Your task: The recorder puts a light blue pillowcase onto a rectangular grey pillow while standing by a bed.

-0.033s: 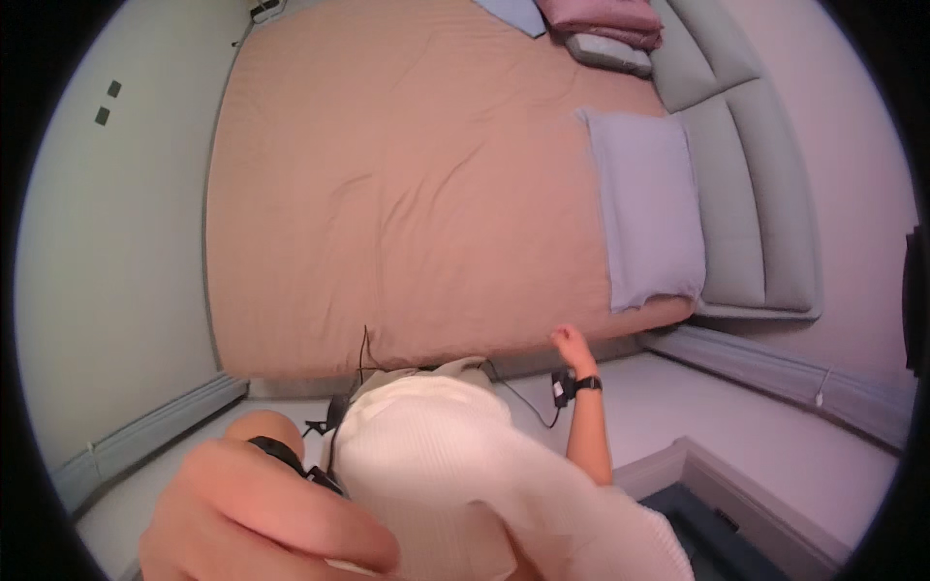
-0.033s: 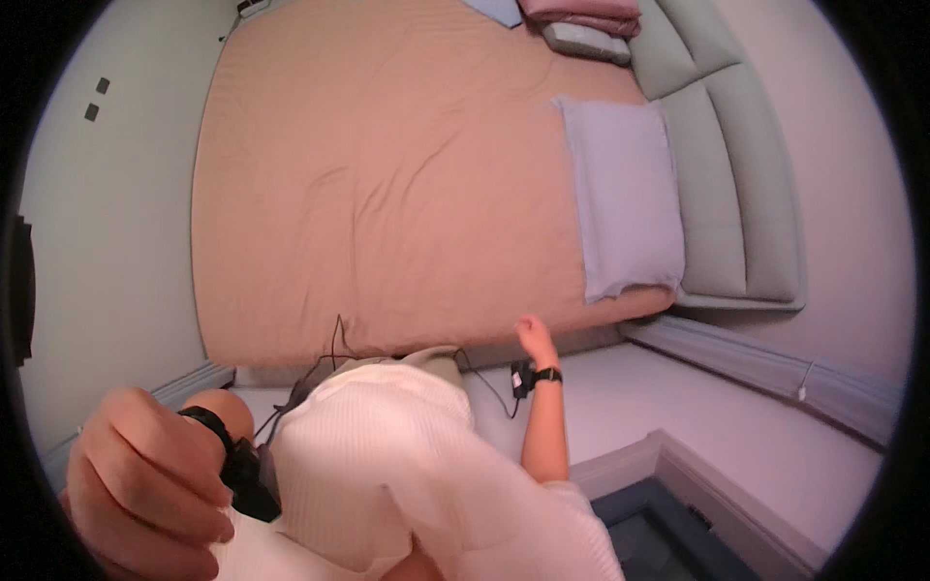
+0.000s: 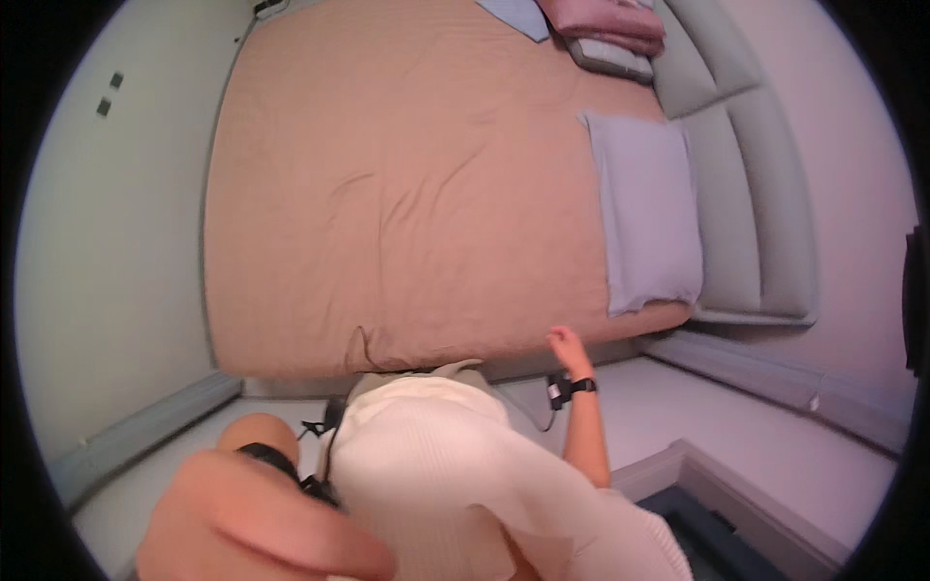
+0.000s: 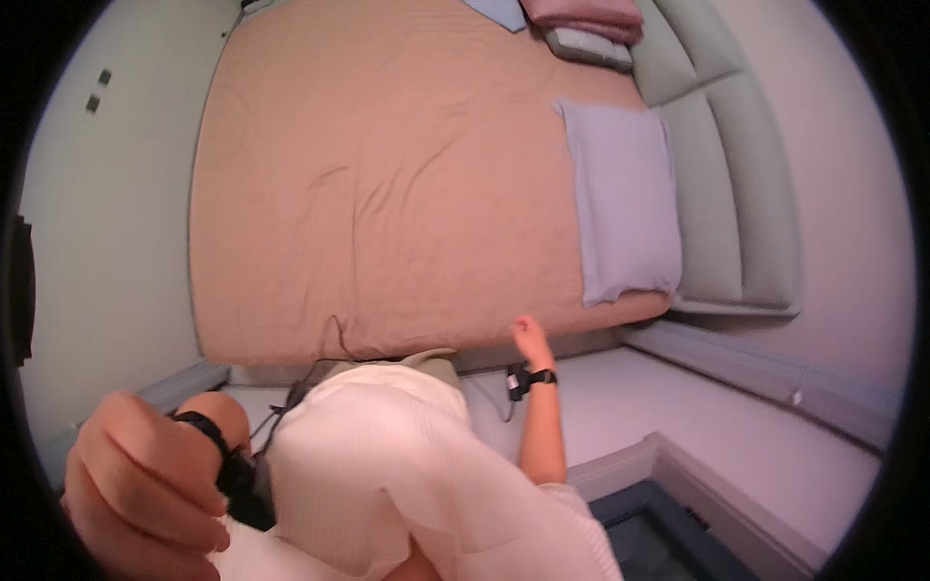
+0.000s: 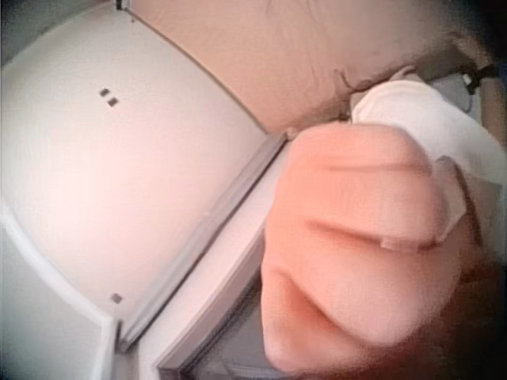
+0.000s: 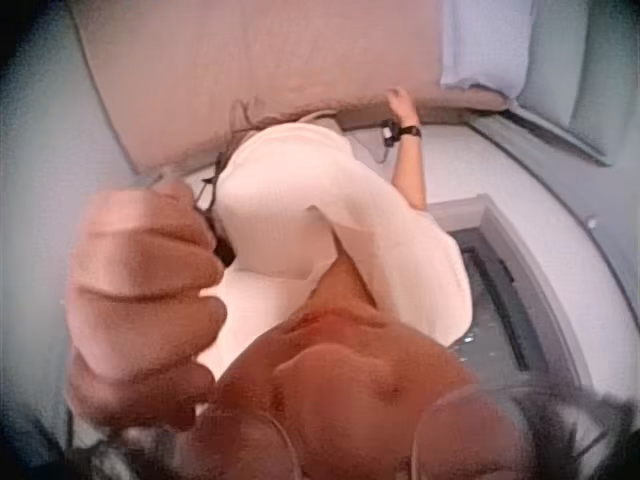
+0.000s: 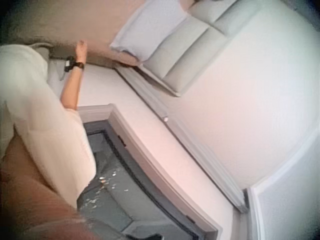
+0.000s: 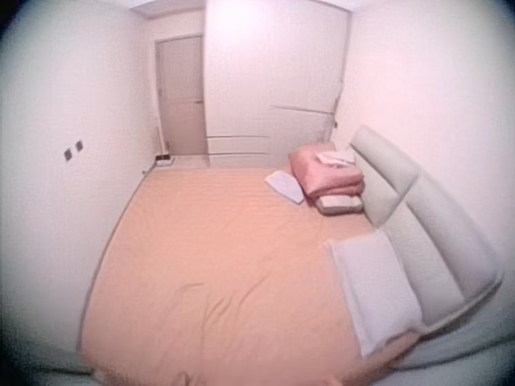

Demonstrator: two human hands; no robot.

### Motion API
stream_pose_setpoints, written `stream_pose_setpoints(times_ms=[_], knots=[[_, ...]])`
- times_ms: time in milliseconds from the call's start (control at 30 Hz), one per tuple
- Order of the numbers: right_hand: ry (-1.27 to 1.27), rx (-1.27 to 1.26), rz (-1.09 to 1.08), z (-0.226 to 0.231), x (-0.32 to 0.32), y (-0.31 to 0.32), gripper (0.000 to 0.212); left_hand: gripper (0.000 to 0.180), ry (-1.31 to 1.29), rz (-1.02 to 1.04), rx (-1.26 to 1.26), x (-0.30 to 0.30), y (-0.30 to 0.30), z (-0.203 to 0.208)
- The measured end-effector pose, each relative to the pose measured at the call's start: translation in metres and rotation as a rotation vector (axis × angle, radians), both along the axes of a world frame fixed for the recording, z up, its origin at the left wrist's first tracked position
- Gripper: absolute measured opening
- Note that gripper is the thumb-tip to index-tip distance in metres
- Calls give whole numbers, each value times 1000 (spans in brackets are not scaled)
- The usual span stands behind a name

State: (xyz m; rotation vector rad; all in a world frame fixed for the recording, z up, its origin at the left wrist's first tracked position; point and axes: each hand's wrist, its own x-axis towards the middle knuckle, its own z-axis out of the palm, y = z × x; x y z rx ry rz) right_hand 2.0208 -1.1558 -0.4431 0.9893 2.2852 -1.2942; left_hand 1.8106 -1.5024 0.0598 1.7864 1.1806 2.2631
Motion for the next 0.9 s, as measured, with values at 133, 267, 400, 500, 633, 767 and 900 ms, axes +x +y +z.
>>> stream_pose_setpoints(times_ms=[133, 267, 400, 500, 633, 767, 900], knots=[[41, -125, -30, -22, -27, -122, 29, 13, -90, 67, -290, 5, -158, 25], [22, -230, -21, 10, -74, -291, 25, 12, -93, 79, -296, -4, -358, 1], [-32, -197, -145, 22, -68, -461, 25, 17, 1, -53, -217, -52, -584, -36], [-44, -271, -138, 46, -113, -593, 25, 29, -171, 319, -114, -76, -691, -45], [-91, -428, -47, 79, -193, -722, 26, 15, -330, 473, -260, -110, -830, -42], [53, -374, 82, 82, -291, -820, 28, 28, -556, 759, -382, -159, -909, -57], [216, -429, 169, 60, -374, -931, 28, 32, -706, 909, -400, -213, -981, -98]])
